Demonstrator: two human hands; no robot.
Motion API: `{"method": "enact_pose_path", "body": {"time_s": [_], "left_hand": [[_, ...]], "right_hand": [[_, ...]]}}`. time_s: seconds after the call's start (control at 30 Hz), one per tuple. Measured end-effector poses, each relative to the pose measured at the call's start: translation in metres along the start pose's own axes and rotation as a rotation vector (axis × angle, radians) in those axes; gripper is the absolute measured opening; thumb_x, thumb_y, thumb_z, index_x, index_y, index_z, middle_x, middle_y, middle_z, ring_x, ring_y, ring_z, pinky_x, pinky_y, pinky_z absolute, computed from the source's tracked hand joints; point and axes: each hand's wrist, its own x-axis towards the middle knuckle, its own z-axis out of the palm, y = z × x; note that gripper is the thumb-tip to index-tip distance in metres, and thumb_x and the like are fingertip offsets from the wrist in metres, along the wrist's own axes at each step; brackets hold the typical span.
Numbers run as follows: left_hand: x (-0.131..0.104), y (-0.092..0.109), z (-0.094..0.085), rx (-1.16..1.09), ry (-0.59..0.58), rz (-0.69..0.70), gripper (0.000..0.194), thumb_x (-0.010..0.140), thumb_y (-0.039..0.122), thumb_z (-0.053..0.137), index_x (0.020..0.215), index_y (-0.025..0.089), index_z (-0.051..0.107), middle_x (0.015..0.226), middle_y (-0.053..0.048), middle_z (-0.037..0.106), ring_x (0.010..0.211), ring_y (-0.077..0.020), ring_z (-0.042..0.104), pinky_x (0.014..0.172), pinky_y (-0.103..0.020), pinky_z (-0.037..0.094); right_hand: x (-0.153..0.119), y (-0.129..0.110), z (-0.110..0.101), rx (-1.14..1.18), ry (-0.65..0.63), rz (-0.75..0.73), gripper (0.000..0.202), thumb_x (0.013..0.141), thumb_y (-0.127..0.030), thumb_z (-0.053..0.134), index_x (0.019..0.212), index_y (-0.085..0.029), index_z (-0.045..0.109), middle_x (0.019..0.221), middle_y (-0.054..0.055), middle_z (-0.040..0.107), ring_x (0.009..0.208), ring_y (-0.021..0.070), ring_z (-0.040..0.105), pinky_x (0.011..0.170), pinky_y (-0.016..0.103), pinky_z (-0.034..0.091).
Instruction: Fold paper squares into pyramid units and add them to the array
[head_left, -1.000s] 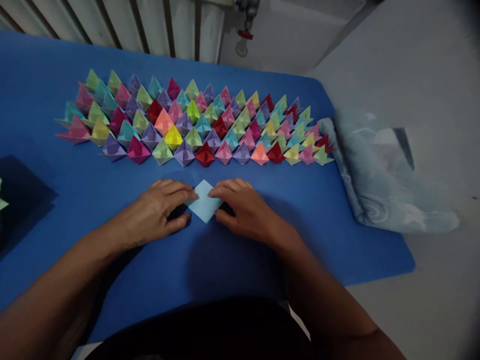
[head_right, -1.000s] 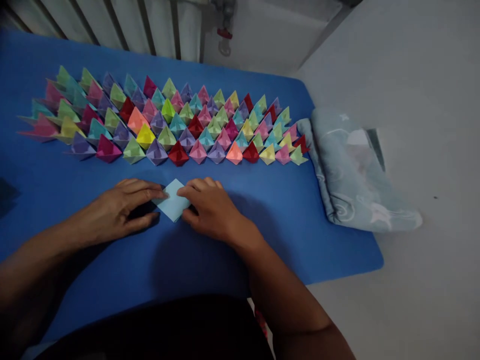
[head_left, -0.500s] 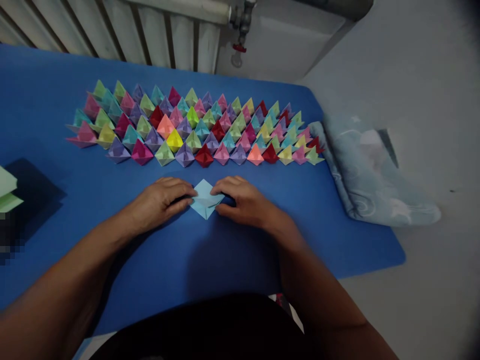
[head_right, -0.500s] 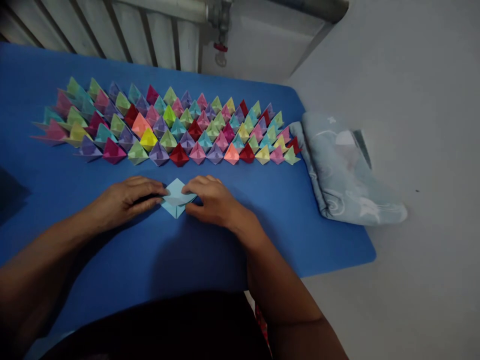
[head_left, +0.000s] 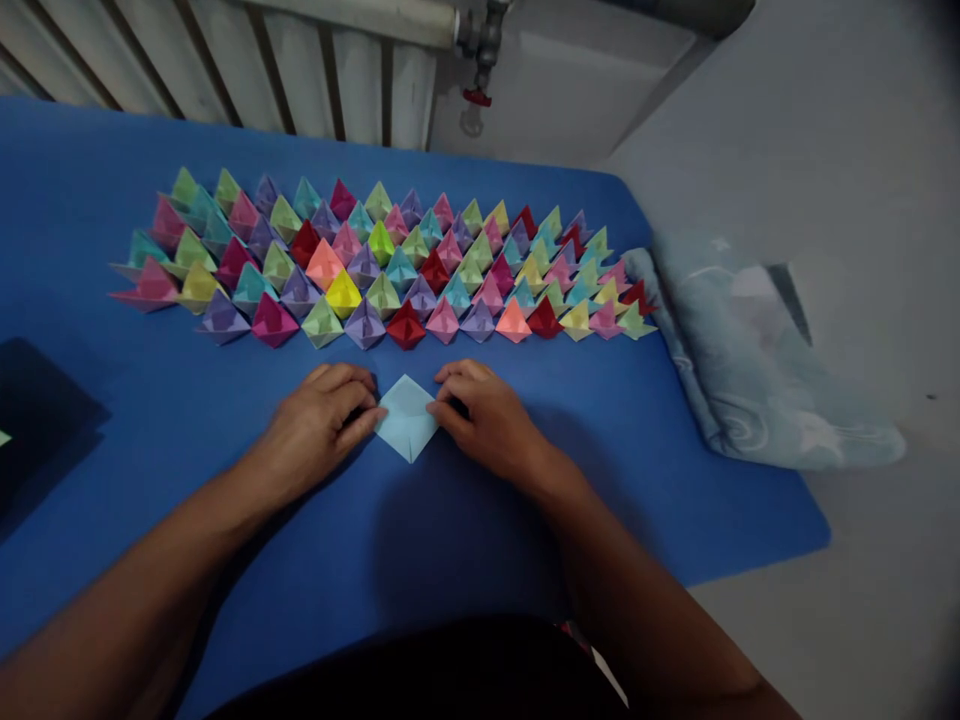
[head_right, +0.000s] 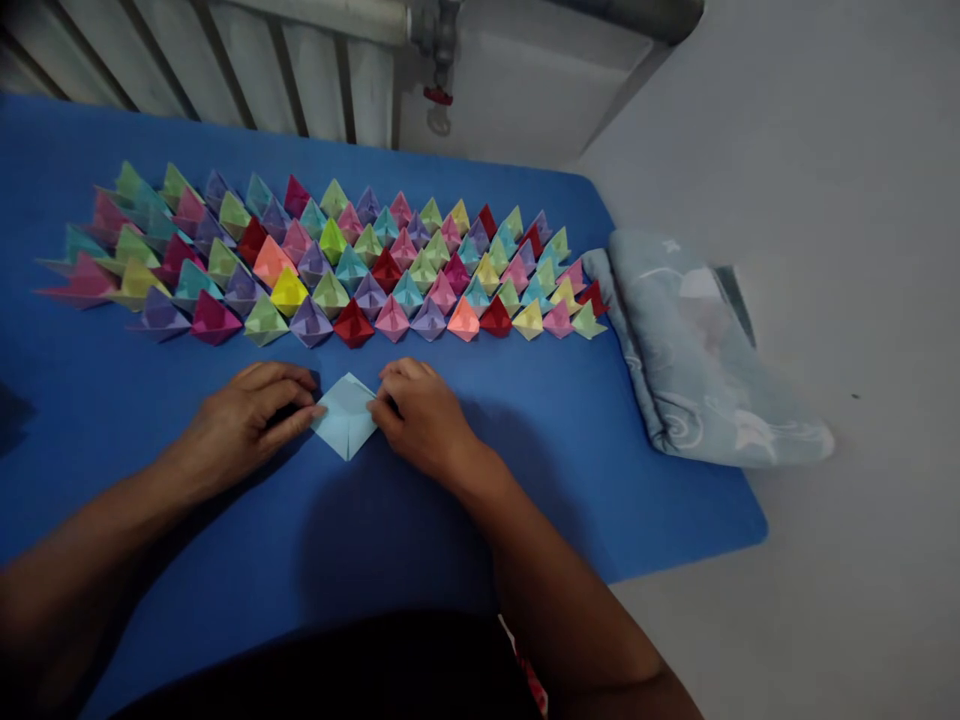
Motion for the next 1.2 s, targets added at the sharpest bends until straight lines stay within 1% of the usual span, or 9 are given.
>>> {"method": "enact_pose_path", "body": {"time_s": [0.27,0.4,0.47,0.53,0.6,0.7,0.9,1.03,1.2], "left_hand": [[0.0,0.0,0.003,0.058,0.02,-0.036,0.026,0.094,0.035,0.051,0.075,0.02,0.061,0.099,-0.008,0.067,0.095,-0.0237,0.061,0.084,-0.038,0.052],[0.0,0.006,0.004,0.11,0.047,-0.028,0.021,0.095,0.032,0.05,0.089,0.021,0.067,0.103,-0.008,0.066,0.096,-0.0246,0.061,0.084,-0.04,0.052],[-0.001,0.009,0.006,0.156,0.075,0.029,0.023,0.097,0.027,0.047,0.102,0.023,0.069,0.108,-0.009,0.066,0.099,-0.0249,0.061,0.085,-0.04,0.05],[-0.001,0.01,0.009,0.184,0.064,0.147,0.027,0.098,0.022,0.044,0.108,0.024,0.07,0.111,-0.009,0.068,0.1,-0.0251,0.061,0.083,-0.04,0.048],[-0.002,0.009,0.01,0.166,0.007,0.25,0.032,0.099,0.019,0.041,0.109,0.024,0.071,0.11,-0.009,0.07,0.099,-0.0238,0.062,0.081,-0.038,0.047],[-0.003,0.005,0.005,0.1,-0.085,0.261,0.036,0.098,0.016,0.039,0.112,0.025,0.07,0.112,-0.007,0.072,0.099,-0.0217,0.064,0.082,-0.037,0.045],[-0.005,0.002,-0.01,0.084,-0.187,0.24,0.029,0.096,0.035,0.048,0.114,0.026,0.069,0.122,-0.005,0.071,0.108,-0.0237,0.065,0.09,-0.04,0.041],[-0.003,0.001,-0.008,0.117,-0.133,0.294,0.03,0.098,0.041,0.049,0.112,0.023,0.068,0.117,-0.005,0.073,0.102,-0.0226,0.067,0.086,-0.037,0.041],[-0.003,-0.002,-0.006,0.13,-0.075,0.354,0.028,0.1,0.037,0.048,0.114,0.022,0.067,0.113,-0.004,0.075,0.097,-0.0208,0.068,0.086,-0.037,0.041]], "right_hand": [[0.002,-0.004,0.006,-0.103,0.014,0.077,0.016,0.087,-0.017,0.059,0.071,-0.019,0.058,0.109,0.011,0.062,0.105,0.024,0.056,0.09,0.041,0.045],[0.002,-0.005,0.007,-0.109,0.031,0.07,0.017,0.087,-0.018,0.059,0.07,-0.02,0.056,0.108,0.01,0.063,0.103,0.0234,0.056,0.09,0.04,0.045],[0.002,-0.005,0.007,-0.115,0.03,0.062,0.017,0.087,-0.017,0.059,0.07,-0.02,0.055,0.108,0.009,0.063,0.103,0.0233,0.056,0.09,0.04,0.045],[0.003,-0.006,0.007,-0.124,0.021,0.063,0.017,0.088,-0.017,0.059,0.071,-0.019,0.055,0.107,0.01,0.063,0.103,0.0236,0.056,0.09,0.04,0.044],[0.002,-0.006,0.005,-0.14,0.015,0.076,0.017,0.088,-0.019,0.059,0.072,-0.019,0.054,0.104,0.01,0.063,0.102,0.0242,0.056,0.09,0.041,0.043],[0.001,-0.004,0.0,-0.158,0.021,0.104,0.015,0.086,-0.023,0.062,0.074,-0.02,0.054,0.102,0.009,0.062,0.102,0.0256,0.055,0.09,0.042,0.042],[0.0,0.005,-0.005,-0.129,0.043,0.115,0.008,0.08,-0.017,0.062,0.078,-0.021,0.055,0.099,0.007,0.062,0.097,0.0237,0.055,0.087,0.039,0.04],[-0.001,0.006,-0.005,-0.138,0.064,0.133,0.005,0.078,-0.017,0.059,0.081,-0.021,0.056,0.092,0.006,0.061,0.09,0.0225,0.054,0.083,0.038,0.04],[-0.002,-0.004,-0.007,-0.128,0.076,0.118,0.004,0.08,-0.016,0.057,0.081,-0.02,0.058,0.094,0.007,0.063,0.091,0.0219,0.054,0.083,0.036,0.039]]}}
